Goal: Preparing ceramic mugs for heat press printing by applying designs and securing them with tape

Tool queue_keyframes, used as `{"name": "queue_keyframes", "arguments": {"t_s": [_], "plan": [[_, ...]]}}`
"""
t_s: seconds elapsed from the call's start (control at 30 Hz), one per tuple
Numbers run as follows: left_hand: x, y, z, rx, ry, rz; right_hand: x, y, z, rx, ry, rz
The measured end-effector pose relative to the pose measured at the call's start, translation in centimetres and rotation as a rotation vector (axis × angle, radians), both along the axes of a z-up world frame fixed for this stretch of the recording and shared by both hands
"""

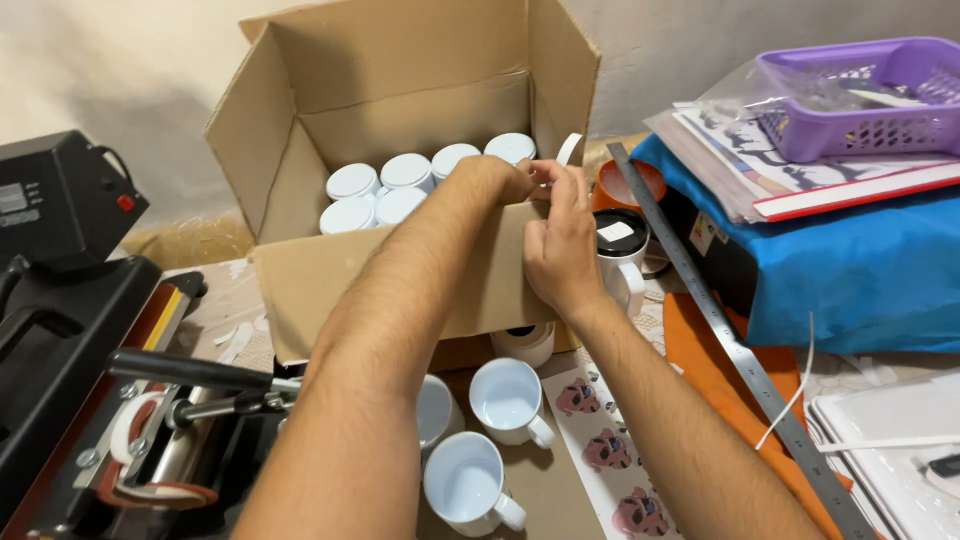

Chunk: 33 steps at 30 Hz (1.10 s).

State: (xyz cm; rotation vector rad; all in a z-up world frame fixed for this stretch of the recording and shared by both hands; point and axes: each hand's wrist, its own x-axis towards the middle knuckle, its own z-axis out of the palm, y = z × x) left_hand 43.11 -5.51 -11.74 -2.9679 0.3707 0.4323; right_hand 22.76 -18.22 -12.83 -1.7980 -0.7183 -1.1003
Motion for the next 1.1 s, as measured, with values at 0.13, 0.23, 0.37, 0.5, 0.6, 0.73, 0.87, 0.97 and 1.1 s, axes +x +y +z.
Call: {"name": "queue_keyframes", "arguments": {"t_s": [0.13, 0.23, 0.37, 0.5, 0.6, 0.73, 0.87, 0.97, 1.1], "plan": [[3.5, -1.5, -3.6, 0.157, -0.165, -0.130, -0.8, -0.2, -0.5, 0.037, 0.004, 0.025], [4.9, -2.0, -6.4, -0.102, -0.648, -0.206, -0.9, -0.4, -0.7, 0.061, -0.004, 0.079], [-0.1, -2.1, -2.6, 0.110, -0.299, -0.238, -1.1, -0.2, -0.7, 0.037, -0.042, 0.039], [-1.8, -0.4, -1.1, 0.056, -0.226, -0.291, -0.9, -0.1, -1.0, 0.032, -0.087, 0.015], [-1.8, 0.2, -1.0, 0.131, -0.132, -0.405, -0.5, -0.3, -1.5, 0.021, -0.074, -0.010], [-1.7, 0.0, -2.6, 0.284, -0.277, -0.524, -1.0, -0.4, -1.8, 0.025, -0.072, -0.002], [-2.2, -0.7, -1.8, 0.220, -0.248, -0.485, -0.8, -0.5, -1.8, 0.004, -0.080, -0.006], [-3.9, -0.6, -0.2, 0.069, -0.157, -0.411, -0.7, -0.5, -1.8, -0.022, -0.091, -0.030], [-5.5, -0.7, 0.9, -0.027, -0.099, -0.376, -0.6, -0.7, -1.2, -0.065, -0.168, -0.109]]}}
